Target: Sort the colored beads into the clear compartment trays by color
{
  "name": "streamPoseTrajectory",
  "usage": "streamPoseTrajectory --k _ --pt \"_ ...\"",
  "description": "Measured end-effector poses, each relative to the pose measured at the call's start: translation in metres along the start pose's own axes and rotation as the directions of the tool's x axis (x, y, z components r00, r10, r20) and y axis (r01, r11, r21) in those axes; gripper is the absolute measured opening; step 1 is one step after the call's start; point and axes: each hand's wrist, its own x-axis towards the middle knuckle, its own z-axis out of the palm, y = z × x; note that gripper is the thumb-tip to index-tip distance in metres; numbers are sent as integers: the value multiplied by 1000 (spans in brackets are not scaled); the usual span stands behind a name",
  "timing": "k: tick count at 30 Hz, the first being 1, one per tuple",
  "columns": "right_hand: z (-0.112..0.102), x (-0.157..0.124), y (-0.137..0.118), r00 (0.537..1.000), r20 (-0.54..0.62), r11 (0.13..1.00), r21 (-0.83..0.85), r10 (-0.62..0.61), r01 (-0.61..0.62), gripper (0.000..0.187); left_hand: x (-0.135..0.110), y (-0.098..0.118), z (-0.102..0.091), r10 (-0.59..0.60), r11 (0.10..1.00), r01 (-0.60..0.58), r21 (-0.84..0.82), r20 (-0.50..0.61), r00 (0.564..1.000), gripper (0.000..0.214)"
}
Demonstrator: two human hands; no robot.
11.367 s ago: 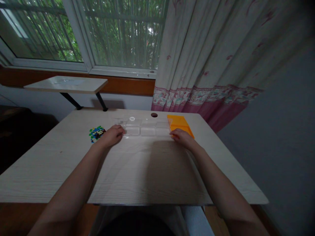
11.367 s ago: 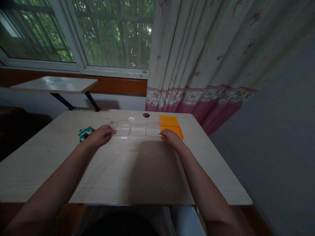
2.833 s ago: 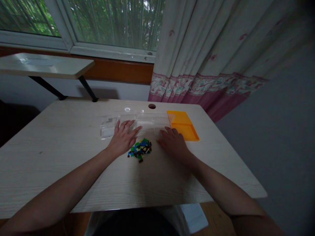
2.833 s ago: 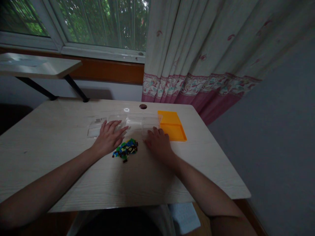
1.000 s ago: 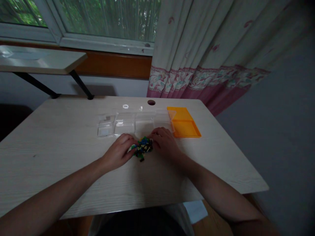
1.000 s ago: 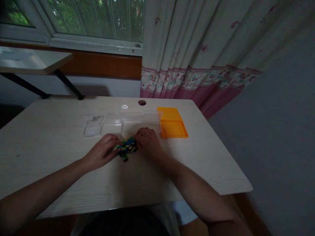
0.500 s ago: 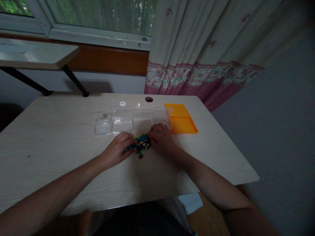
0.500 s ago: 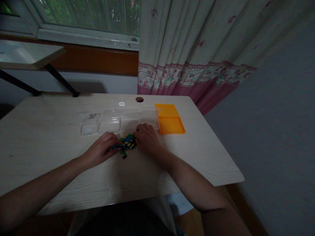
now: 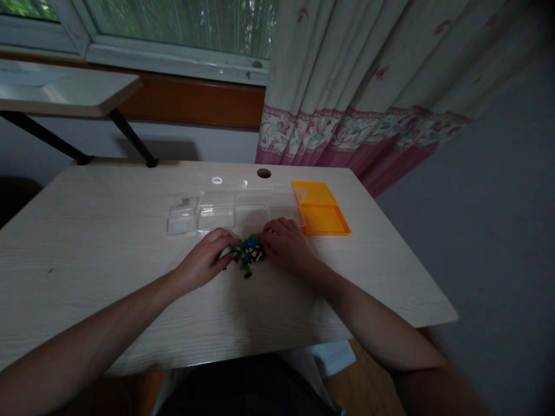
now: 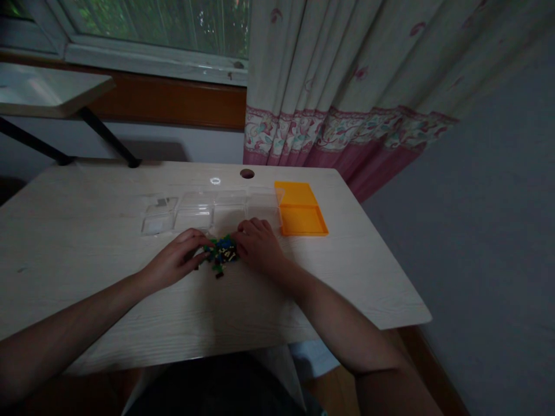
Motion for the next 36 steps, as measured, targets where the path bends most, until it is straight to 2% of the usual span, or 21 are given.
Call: streamPoseTrajectory --k 13,17,21,30,36 --pt "-4 0 1 998 -31 997 42 -63 64 16 0 5 -3 -12 1000 12 13 17 1000 27" --pt "-9 -2 -3 980 -42 973 123 -192 196 22 -1 6 -1 46 994 -51 92 53 997 45" --pt "-8 -3 -10 954 1 944 147 -300 297 34 -2 4 1 56 987 -67 145 81 995 50" --pt "11 -3 -11 961 -11 957 90 -276 275 22 -2 2 1 19 996 -25 85 68 998 37" --pt "16 -2 -10 967 -28 964 77 -255 256 20 -2 -1 2 38 996 -41 75 44 998 33"
